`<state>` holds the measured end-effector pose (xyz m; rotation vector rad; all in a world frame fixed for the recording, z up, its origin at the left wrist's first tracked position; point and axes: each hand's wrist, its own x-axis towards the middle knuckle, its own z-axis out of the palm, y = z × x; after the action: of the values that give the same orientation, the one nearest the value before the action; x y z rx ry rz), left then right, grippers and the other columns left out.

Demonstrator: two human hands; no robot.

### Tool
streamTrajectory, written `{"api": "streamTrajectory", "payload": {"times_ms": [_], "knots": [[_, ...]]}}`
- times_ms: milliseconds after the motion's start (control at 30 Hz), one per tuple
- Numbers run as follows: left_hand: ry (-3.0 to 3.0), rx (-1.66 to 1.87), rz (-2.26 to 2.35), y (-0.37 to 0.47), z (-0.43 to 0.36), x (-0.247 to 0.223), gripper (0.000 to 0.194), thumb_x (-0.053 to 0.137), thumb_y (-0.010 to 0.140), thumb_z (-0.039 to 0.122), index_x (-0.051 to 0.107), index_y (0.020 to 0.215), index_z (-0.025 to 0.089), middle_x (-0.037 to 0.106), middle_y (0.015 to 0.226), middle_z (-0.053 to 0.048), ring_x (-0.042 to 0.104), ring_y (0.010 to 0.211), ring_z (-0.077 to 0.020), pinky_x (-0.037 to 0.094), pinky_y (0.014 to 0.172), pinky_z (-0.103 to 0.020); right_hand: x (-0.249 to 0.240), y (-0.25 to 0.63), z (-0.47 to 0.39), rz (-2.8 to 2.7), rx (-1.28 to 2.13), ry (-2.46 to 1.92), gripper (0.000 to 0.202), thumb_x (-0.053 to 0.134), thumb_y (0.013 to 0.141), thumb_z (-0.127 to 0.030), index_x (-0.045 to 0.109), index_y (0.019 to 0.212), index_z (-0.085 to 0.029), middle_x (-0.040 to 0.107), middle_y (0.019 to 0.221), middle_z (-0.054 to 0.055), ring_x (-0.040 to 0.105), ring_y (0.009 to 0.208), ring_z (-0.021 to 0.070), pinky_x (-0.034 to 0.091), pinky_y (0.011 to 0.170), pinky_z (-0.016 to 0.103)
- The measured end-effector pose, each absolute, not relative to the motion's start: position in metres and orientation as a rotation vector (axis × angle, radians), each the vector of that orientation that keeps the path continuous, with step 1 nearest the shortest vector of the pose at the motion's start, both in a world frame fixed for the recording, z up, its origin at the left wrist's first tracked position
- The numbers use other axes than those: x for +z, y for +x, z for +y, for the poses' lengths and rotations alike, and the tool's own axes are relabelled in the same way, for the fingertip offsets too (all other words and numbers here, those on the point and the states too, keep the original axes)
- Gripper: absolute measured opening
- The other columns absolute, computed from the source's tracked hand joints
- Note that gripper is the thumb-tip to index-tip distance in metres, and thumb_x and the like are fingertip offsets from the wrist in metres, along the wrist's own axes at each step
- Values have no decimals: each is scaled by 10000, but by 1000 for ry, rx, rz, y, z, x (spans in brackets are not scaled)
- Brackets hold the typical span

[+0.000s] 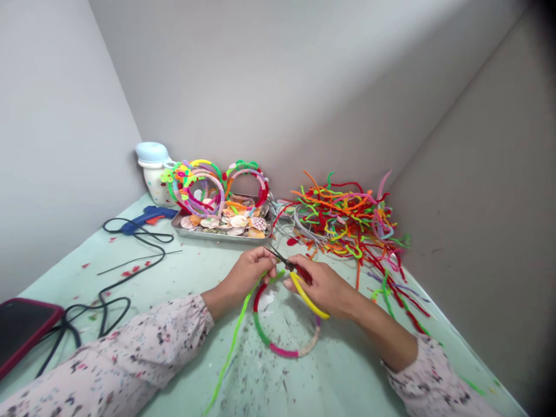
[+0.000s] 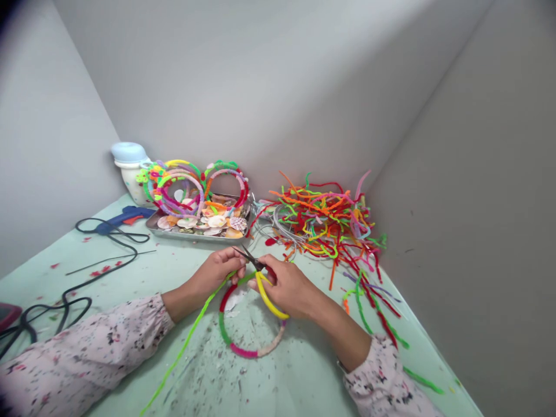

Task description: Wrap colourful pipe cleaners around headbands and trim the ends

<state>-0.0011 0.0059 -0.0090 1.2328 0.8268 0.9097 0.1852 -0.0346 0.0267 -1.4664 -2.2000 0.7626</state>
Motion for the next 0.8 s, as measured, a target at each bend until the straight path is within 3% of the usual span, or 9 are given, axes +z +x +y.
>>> {"api": "streamTrajectory", "payload": {"times_ms": [267, 400, 600, 800], "knots": [[1219, 910, 828, -1, 6, -9, 148, 587, 759, 281, 515, 764, 151, 570, 566, 29, 459, 443, -65, 350, 486, -200, 26, 187, -32, -2229, 718, -1480, 305, 554, 822, -441, 566, 1031, -219, 527, 673, -37, 464, 609, 125, 345, 569, 241], [1209, 921, 785, -1, 7, -11, 175, 596, 768, 309, 535, 794, 148, 583, 593, 19, 467, 459, -64, 352, 496, -199, 30, 196, -27, -2169, 647, -1512, 412, 550, 815, -468, 553, 1128, -199, 606, 792, 9, 531, 689, 155, 387, 616, 261], [1192, 909, 789, -3, 6, -9, 260, 599, 775, 305, 598, 963, 126, 570, 600, 17, 456, 472, -58, 347, 497, -194, 35, 222, -17, -2169, 478, -1873, 414, 584, 780, -430, 584, 1129, -208, 650, 828, 42, 570, 687, 180, 373, 599, 269], [1189, 920, 776, -4, 6, -9, 194, 578, 780, 273, 571, 921, 141, 564, 575, 28, 449, 449, -52, 325, 472, -183, 25, 242, -14, -2263, 302, -2156, 406, 516, 803, -363, 570, 1194, -268, 674, 985, 80, 619, 815, 232, 380, 647, 294]]}}
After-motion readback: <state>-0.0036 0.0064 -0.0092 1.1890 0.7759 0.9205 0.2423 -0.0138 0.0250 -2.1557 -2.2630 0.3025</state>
